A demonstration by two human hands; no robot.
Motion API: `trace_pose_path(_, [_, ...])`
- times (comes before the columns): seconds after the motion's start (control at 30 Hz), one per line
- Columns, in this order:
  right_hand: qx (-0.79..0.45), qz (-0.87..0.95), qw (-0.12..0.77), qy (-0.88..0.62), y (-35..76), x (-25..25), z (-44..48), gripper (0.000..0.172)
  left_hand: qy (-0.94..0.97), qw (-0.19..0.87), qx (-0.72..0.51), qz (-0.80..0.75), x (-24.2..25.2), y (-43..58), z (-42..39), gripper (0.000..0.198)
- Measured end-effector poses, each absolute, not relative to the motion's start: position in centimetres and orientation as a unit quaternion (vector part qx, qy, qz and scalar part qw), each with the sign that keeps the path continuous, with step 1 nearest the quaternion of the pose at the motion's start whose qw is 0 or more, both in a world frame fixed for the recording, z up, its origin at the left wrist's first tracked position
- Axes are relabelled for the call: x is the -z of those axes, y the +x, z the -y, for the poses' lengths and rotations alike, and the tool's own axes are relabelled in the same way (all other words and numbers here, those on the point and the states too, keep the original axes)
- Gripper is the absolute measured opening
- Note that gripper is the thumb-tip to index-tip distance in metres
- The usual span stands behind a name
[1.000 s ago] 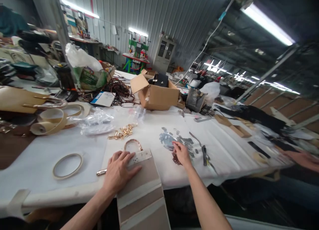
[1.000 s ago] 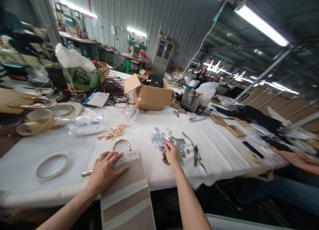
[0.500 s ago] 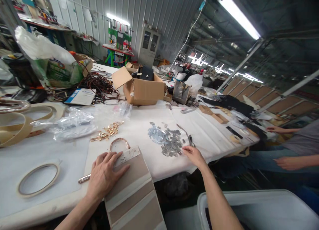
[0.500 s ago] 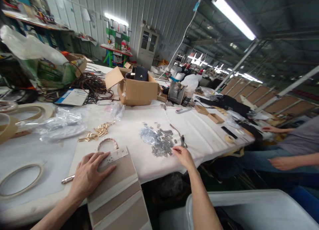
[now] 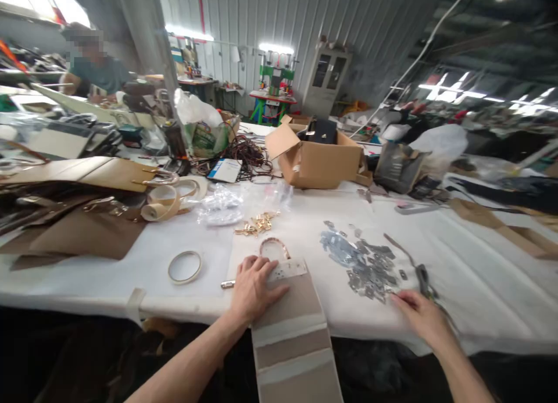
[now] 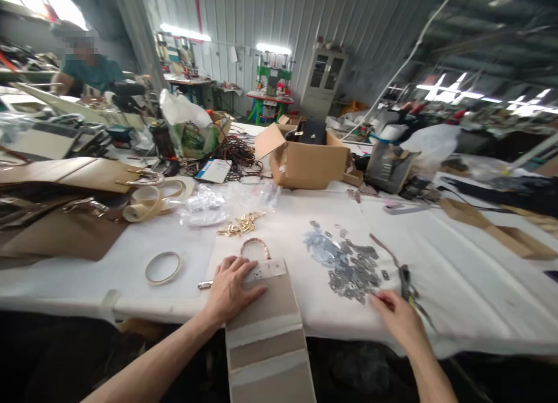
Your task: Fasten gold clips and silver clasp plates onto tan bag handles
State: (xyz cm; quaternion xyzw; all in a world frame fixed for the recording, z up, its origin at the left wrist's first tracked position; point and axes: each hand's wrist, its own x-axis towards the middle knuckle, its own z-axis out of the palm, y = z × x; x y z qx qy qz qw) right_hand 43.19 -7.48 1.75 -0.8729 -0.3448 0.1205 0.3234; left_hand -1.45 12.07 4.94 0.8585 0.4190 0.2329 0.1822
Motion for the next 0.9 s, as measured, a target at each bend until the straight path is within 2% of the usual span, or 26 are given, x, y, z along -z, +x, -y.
trace_pose_path(0.1, [-0.133, 0.33, 0.393, -0.848, 40.6, -3.6, 5.7, 0.053, 0.852, 0.194, -0.237, -0.425, -5.0, -1.6, -12.0, 0.061])
trace_pose_path(0.17, [-0.158, 0.362, 0.405, -0.825, 36.9, -5.5, 3.5, 0.052, 0.848, 0.201, -0.238, -0.429, -5.0, -1.6, -11.9, 0.063])
trace_pose_path(0.3, [-0.259, 0.486, 0.383, -0.742, 28.0, -9.0, -1.9, 0.043, 0.843, 0.215, -0.241, -0.431, -5.1, -1.7, -11.9, 0.065])
trace_pose_path(0.4, [-0.321, 0.572, 0.328, -0.68, 23.1, -10.3, -5.7, 0.036, 0.843, 0.214, -0.24, -0.431, -5.0, -1.8, -11.9, 0.065])
trace_pose_path(0.5, [-0.338, 0.638, 0.289, -0.629, 20.8, -10.5, -8.5, 0.03, 0.844, 0.206, -0.238, -0.435, -4.8, -1.9, -11.9, 0.065])
trace_pose_path(0.67, [-0.328, 0.679, 0.279, -0.595, 20.0, -9.1, -10.5, 0.025, 0.844, 0.202, -0.237, -0.437, -4.6, -1.9, -11.9, 0.062])
trace_pose_path(0.8, [-0.372, 0.66, 0.238, -0.608, 20.0, -7.8, -10.5, 0.027, 0.843, 0.204, -0.236, -0.438, -4.8, -1.8, -11.9, 0.058])
trace_pose_path(0.9, [-0.371, 0.654, 0.243, -0.613, 19.8, -7.2, -10.4, 0.03, 0.844, 0.203, -0.236, -0.437, -4.9, -1.9, -11.9, 0.055])
